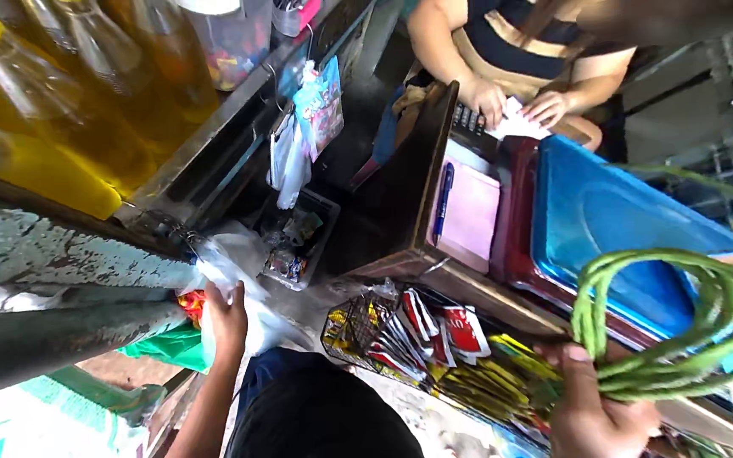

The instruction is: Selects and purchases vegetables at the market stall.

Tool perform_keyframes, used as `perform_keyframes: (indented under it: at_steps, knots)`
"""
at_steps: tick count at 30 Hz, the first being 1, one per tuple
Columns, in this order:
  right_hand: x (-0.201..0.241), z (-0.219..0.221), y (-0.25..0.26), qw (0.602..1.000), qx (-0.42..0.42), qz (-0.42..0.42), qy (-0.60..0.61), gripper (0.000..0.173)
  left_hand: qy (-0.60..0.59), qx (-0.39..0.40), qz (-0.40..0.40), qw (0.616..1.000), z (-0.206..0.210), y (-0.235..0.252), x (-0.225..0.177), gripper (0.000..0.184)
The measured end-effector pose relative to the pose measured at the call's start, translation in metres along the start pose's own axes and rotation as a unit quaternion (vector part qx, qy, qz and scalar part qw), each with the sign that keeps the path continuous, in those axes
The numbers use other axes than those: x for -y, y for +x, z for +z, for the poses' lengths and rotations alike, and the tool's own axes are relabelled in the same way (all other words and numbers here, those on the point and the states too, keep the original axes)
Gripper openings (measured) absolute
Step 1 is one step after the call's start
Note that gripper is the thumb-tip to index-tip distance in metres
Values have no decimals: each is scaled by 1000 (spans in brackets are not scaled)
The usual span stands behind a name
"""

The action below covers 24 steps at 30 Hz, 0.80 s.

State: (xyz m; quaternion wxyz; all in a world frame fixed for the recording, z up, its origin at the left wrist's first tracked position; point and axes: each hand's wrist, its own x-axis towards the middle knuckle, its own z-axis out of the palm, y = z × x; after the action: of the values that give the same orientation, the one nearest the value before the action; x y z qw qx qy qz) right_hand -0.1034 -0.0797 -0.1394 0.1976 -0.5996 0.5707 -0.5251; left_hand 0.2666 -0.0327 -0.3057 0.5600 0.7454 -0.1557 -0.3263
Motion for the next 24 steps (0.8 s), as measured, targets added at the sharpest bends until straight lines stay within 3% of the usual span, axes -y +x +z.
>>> perform_keyframes:
  at_steps: [3,7,13,17,20,22,24]
  knots:
    - [3,3,-1,1000,-8,8,-8,16,-17,2,-6,1000,17,12,-7,50]
    - [5,6,-1,1000,-14,9,-17,15,25,61,32,997,49,14,-34,43]
    - [7,7,-2,999,-17,20,-28,18,-52,77,3,996,110,32,-46,64]
    - [11,7,-3,999,-19,29,-30,18,-6,170,26,985,124,14,-30,70]
    - [11,8,-4,999,-19,33,-29,17,-97,274,-87,953,122,-1,2,58]
    - [11,7,-4,999,-14,27,-38,18,-216,291,-230,903,111,-7,19,49]
    - [11,7,-4,999,-16,26,-42,17,-265,308,-309,860,95,-8,42,44]
